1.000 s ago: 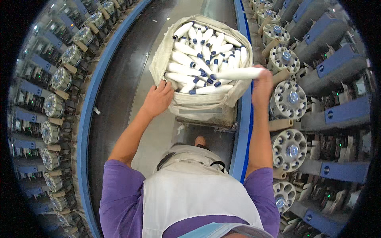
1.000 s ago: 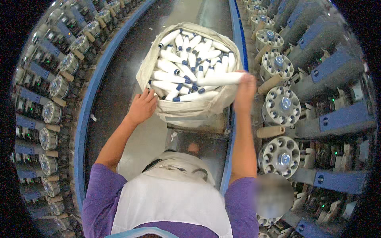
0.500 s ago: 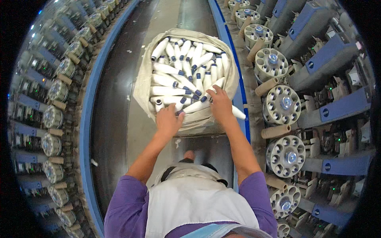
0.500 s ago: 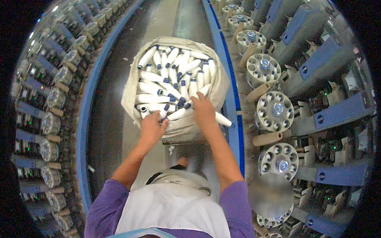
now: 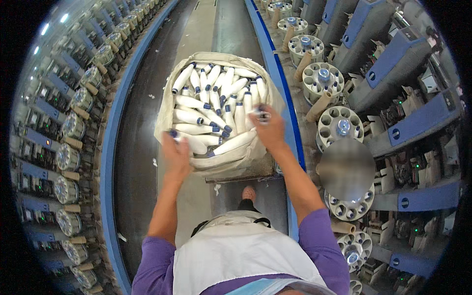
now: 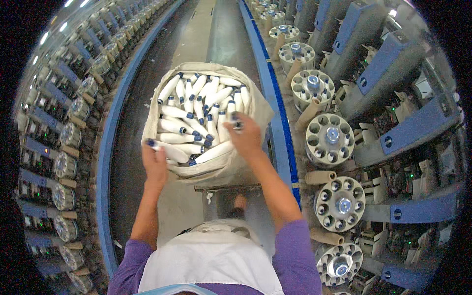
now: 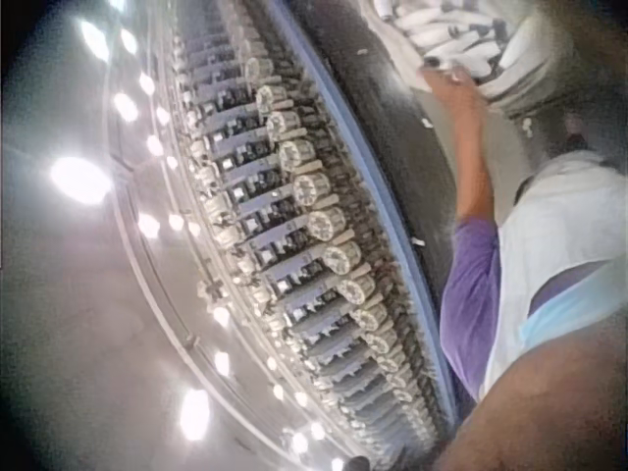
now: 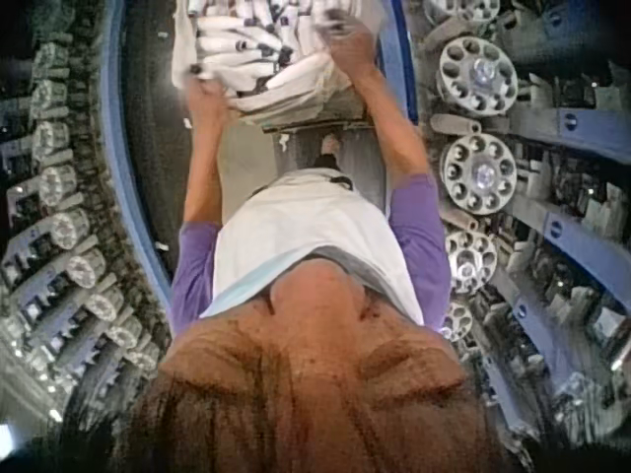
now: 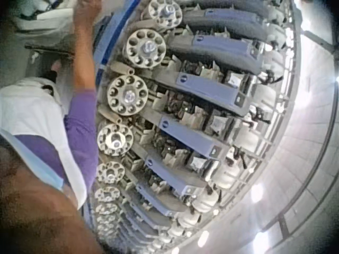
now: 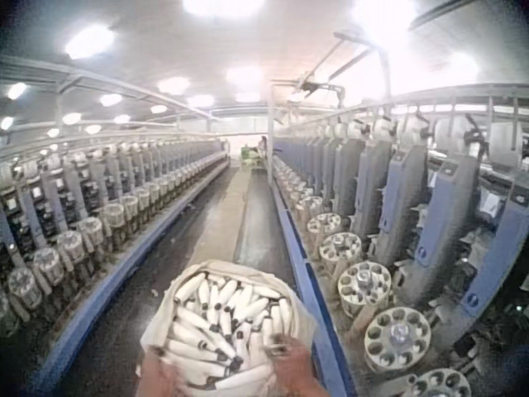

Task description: The person walks along a factory aisle and loads white thread spools from a large sack into the slots of spinning machines. They repeatedly pick up spools and place them into the machine holders.

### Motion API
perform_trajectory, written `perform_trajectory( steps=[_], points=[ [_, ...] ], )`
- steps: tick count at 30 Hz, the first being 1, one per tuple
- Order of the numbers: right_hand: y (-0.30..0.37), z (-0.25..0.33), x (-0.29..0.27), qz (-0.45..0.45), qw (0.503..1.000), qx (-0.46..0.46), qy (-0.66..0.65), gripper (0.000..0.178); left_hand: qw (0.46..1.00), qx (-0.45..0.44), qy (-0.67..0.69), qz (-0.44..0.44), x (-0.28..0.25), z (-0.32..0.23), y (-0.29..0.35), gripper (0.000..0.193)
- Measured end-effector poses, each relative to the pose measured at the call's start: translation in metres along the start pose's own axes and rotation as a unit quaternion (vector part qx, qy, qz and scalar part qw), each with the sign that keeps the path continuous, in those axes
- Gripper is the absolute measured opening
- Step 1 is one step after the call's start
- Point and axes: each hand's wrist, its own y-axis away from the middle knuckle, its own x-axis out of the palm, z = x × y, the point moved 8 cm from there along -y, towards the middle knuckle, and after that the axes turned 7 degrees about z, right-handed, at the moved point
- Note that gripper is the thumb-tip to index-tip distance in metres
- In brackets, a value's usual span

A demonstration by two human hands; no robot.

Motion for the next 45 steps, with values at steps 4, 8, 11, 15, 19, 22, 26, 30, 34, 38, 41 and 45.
perform_trajectory(
  steps=[4,8,11,15,19,22,26,30,34,38,41,45],
  points=[
    [-0.015,-0.066,-0.039,-0.083,0.848,0.271,-0.449,0.029,0.710,-0.364,0.594,0.106,0.065,0.021,-0.063,0.021],
    [-0.042,-0.098,-0.005,0.003,0.809,0.345,-0.477,0.029,0.641,-0.400,0.552,0.353,0.171,-0.022,-0.077,0.013],
    [-0.062,-0.116,0.028,0.096,0.889,0.333,-0.298,0.042,0.541,-0.402,0.550,0.494,0.263,-0.046,-0.062,0.036],
    [-0.061,-0.137,-0.027,-0.111,0.894,0.302,-0.313,0.024,0.552,-0.288,0.485,0.614,0.337,-0.057,-0.047,0.045],
    [-0.004,-0.146,-0.140,-0.518,0.736,0.161,-0.407,0.047,0.266,-0.480,0.640,0.537,0.380,-0.050,-0.024,0.038],
    [0.018,-0.104,-0.153,-0.451,0.849,-0.039,-0.273,0.049,0.205,-0.501,0.610,0.579,0.409,-0.052,0.008,0.028],
    [0.050,-0.055,-0.121,-0.279,0.945,-0.106,0.132,0.056,0.187,-0.498,0.528,0.662,0.415,-0.077,0.063,0.034],
    [0.087,-0.070,-0.156,-0.322,0.923,-0.035,0.206,0.056,0.067,-0.470,0.555,0.683,0.366,-0.106,0.104,0.060],
    [0.114,-0.066,-0.203,-0.431,0.843,0.027,0.320,0.049,0.092,-0.395,0.551,0.730,0.355,-0.125,0.131,0.078],
    [0.070,-0.062,-0.097,0.109,0.928,-0.096,0.342,0.050,-0.032,-0.451,0.629,0.632,0.382,-0.155,0.117,0.094],
    [0.055,-0.049,-0.051,0.103,0.969,-0.184,0.131,0.037,0.026,-0.369,0.646,0.668,0.389,-0.157,0.098,0.097],
    [0.056,-0.087,-0.096,-0.072,0.993,-0.090,-0.018,0.016,0.231,-0.444,0.612,0.612,0.401,-0.120,0.070,0.095]
  ],
)
